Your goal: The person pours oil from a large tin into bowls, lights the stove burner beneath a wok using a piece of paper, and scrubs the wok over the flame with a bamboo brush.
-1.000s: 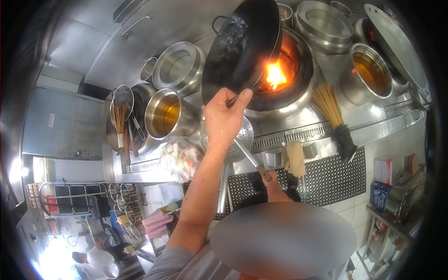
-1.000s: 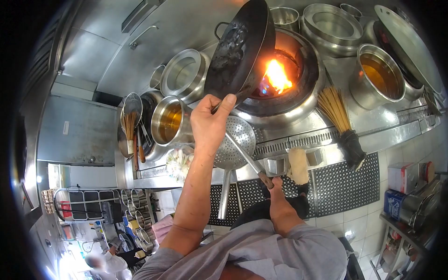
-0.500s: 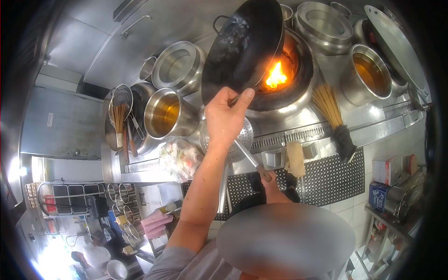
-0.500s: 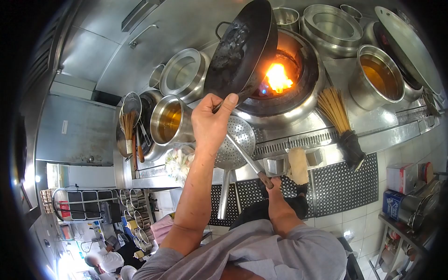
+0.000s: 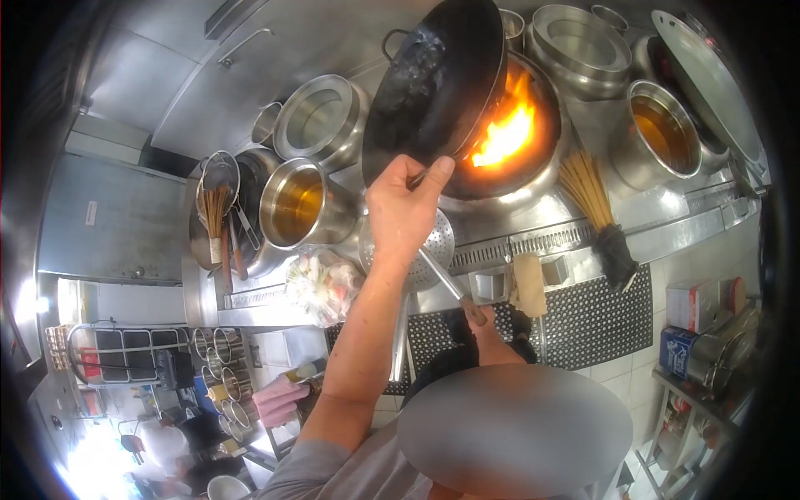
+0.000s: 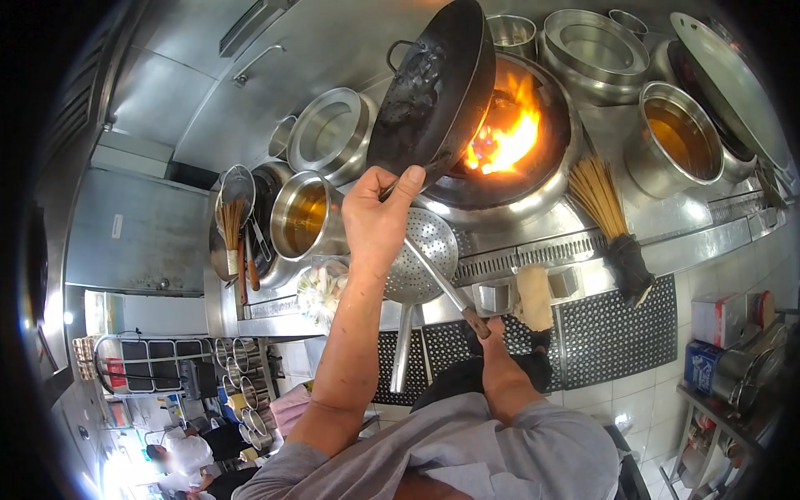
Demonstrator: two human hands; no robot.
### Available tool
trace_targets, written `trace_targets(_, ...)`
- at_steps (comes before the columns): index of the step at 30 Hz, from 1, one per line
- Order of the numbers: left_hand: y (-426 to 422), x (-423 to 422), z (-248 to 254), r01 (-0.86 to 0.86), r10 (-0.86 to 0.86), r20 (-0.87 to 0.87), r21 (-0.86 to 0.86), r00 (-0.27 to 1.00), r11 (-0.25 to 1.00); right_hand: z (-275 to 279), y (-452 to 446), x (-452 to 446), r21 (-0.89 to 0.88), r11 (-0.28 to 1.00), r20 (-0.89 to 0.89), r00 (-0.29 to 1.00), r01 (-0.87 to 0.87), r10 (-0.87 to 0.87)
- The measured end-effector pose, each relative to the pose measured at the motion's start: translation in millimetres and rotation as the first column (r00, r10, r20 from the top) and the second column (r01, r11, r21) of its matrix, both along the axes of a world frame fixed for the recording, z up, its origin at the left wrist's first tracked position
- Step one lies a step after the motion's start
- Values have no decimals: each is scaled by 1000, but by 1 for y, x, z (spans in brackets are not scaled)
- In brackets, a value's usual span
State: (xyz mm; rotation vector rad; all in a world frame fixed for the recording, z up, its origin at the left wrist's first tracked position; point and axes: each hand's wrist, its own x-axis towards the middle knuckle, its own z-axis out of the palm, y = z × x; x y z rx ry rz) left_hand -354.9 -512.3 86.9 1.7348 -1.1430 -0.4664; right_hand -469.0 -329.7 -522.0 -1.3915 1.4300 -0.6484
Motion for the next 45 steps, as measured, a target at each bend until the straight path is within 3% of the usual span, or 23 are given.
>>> trace_targets(1, 0, 0, 0, -2, 2, 5, -5, 1000, 1000, -19, 3, 2, -12, 999, 101, 994, 41, -40)
trace_targets(4, -1, 0, -2, -3, 4, 19, -13, 1000, 1000, -8, 1, 2, 224, 971, 322, 933, 86, -157)
trace_targets(6, -1, -1, -1, 0, 0, 30, -10, 1000, 1000, 4, 1, 5, 317, 929, 498, 800, 191, -334)
trace_targets(11, -1, 0, -2, 1, -1, 30, -10, 1000, 1000, 75, -11, -2, 262, 951, 383, 887, 163, -257)
trace_targets(15, -1, 0, -3, 8, -7, 23, -17, 1000, 1000, 60, -6, 3, 461, 856, 593, 638, 232, -492)
trace_targets(17, -1, 0, -2, 5, -5, 22, -18, 1000, 1000, 49, -4, -1, 414, 888, 558, 715, 201, -422)
trace_targets(18, -1, -1, -1, 4, -3, 21, -19, 1000, 1000, 51, -5, -5, 319, 934, 469, 829, 163, -305)
trace_targets(20, -1, 0, -1, 4, -4, 15, -15, 1000, 1000, 55, -6, -6, 306, 939, 445, 848, 157, -287)
trace_targets(23, -1, 0, -2, 2, -2, 8, -8, 1000, 1000, 57, -6, 0, 478, 848, 580, 644, 227, -499)
trace_targets(27, -1, 0, 0, 0, 0, 23, 2, 1000, 1000, 45, -7, 0, 491, 847, 582, 646, 204, -494)
trace_targets(32, -1, 1, -3, 6, -6, 10, -14, 1000, 1000, 14, -1, 4, 493, 851, 669, 545, 183, -505)
trace_targets(36, -1, 1, -3, 7, -8, -2, -22, 1000, 1000, 13, 1, 0, 321, 926, 620, 695, 197, -363)
trace_targets(38, -1, 0, -2, 5, -5, 1, -22, 1000, 1000, 24, -3, -2, 375, 908, 570, 727, 184, -383)
trace_targets(41, -1, 0, -2, 4, -4, 5, -23, 1000, 1000, 34, -11, -4, 719, 684, 526, 544, 127, -654)
trace_targets(43, -2, 1, -2, 1, -1, 0, -21, 1000, 1000, 41, -15, -5, 884, 467, 446, 251, 31, -859)
trace_targets(45, -2, 0, -2, -4, 4, -11, -17, 1000, 1000, 45, -8, -5, 636, 741, 504, 610, 217, -611)
